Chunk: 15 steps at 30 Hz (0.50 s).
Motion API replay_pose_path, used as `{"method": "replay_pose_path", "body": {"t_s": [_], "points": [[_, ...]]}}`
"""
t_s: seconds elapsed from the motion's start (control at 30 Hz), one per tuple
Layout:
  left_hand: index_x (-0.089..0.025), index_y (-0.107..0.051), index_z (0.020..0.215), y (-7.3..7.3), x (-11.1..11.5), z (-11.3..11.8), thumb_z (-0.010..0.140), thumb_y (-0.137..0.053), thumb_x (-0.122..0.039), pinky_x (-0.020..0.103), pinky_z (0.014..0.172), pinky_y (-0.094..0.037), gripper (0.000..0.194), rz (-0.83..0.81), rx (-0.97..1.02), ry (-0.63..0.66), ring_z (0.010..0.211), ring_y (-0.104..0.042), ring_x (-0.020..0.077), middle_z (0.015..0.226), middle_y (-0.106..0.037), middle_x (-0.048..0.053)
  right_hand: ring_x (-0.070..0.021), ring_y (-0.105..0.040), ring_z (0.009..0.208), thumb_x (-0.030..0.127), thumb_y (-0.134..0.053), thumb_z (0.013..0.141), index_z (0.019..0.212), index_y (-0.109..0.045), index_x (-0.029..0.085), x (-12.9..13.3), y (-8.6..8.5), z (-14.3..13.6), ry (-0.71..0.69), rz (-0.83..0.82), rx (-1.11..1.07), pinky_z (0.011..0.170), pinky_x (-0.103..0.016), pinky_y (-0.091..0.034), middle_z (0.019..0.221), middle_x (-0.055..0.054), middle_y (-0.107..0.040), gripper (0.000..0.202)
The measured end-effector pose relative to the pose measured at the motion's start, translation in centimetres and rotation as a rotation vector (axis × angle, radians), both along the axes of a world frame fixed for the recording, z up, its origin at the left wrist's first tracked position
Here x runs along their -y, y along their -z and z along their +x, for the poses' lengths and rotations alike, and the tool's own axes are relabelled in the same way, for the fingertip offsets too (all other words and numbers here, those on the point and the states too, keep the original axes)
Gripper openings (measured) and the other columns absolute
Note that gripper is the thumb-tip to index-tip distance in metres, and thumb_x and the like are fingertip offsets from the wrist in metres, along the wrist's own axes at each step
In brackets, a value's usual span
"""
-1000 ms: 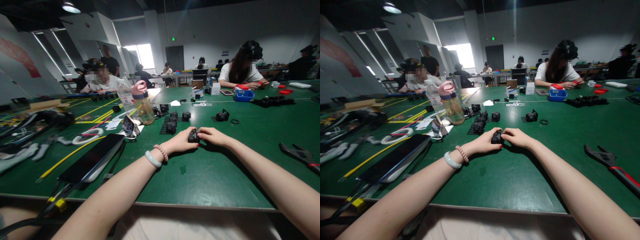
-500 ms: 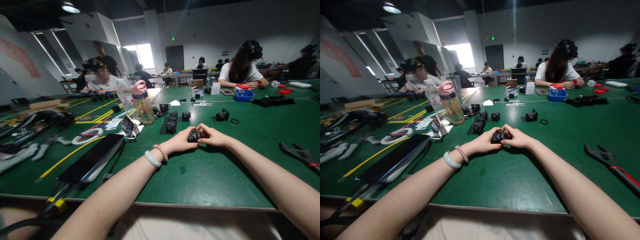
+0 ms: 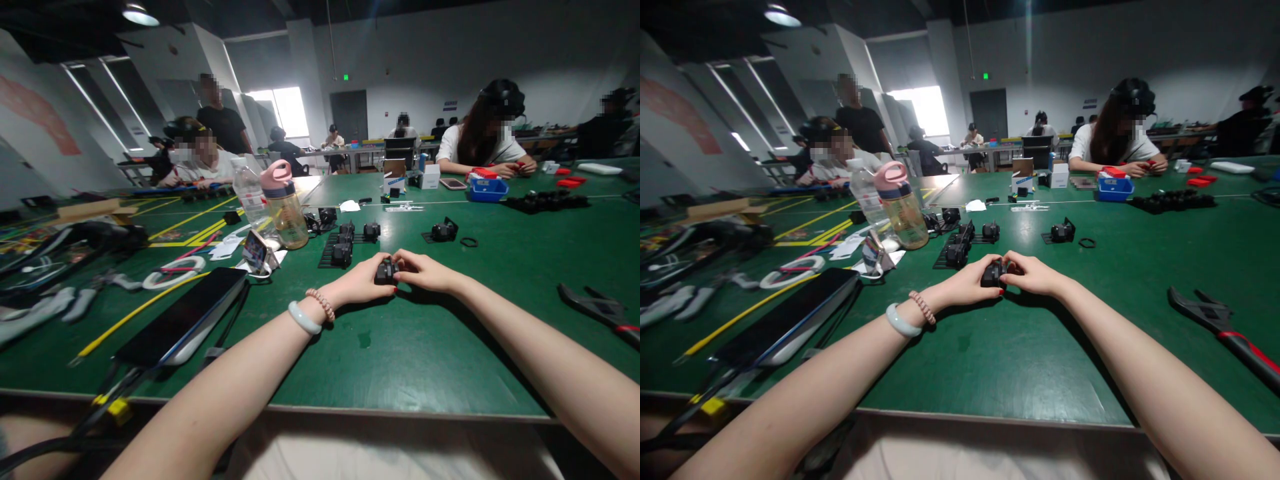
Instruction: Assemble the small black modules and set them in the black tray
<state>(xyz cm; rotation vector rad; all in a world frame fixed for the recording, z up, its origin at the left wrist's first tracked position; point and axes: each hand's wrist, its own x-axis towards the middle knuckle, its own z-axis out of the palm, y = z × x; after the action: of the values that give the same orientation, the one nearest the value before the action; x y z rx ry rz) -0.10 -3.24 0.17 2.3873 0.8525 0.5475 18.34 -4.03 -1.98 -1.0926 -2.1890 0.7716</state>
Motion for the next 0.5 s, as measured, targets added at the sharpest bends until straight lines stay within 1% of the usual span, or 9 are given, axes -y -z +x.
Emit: {"method": "replay_pose_path", "body": {"t_s": [0.27,0.5], "points": [[-0.018,-0.039,0.108,0.01,0.07,-0.03,0.061,-0.056,-0.030,0.028,0.074,-0.039,0.051,0.016,-0.001,0.020,0.084,-0.052,0.0170,0.095,-0.054,0.004,-0.0120,-0.046,0.067,0.038,-0.044,0.073,0.088,-0.049,0.016,-0.21,0.11,0.06,0.018,0.002,0.008,0.063,-0.025,-0.036,0.078,-0.001,-0.054,0.027],[-0.018,-0.038,0.109,-0.05,0.15,-0.02,0.061,-0.056,-0.030,0.028,0.074,-0.039,0.052,0.028,-0.024,0.009,0.083,-0.051,0.0167,0.096,-0.053,0.004,-0.0120,-0.046,0.068,0.040,-0.042,0.073,0.085,-0.052,0.015,-0.28,0.03,0.00,0.025,-0.005,0.011,0.063,-0.024,-0.036,0.076,-0.002,-0.054,0.030]]}}
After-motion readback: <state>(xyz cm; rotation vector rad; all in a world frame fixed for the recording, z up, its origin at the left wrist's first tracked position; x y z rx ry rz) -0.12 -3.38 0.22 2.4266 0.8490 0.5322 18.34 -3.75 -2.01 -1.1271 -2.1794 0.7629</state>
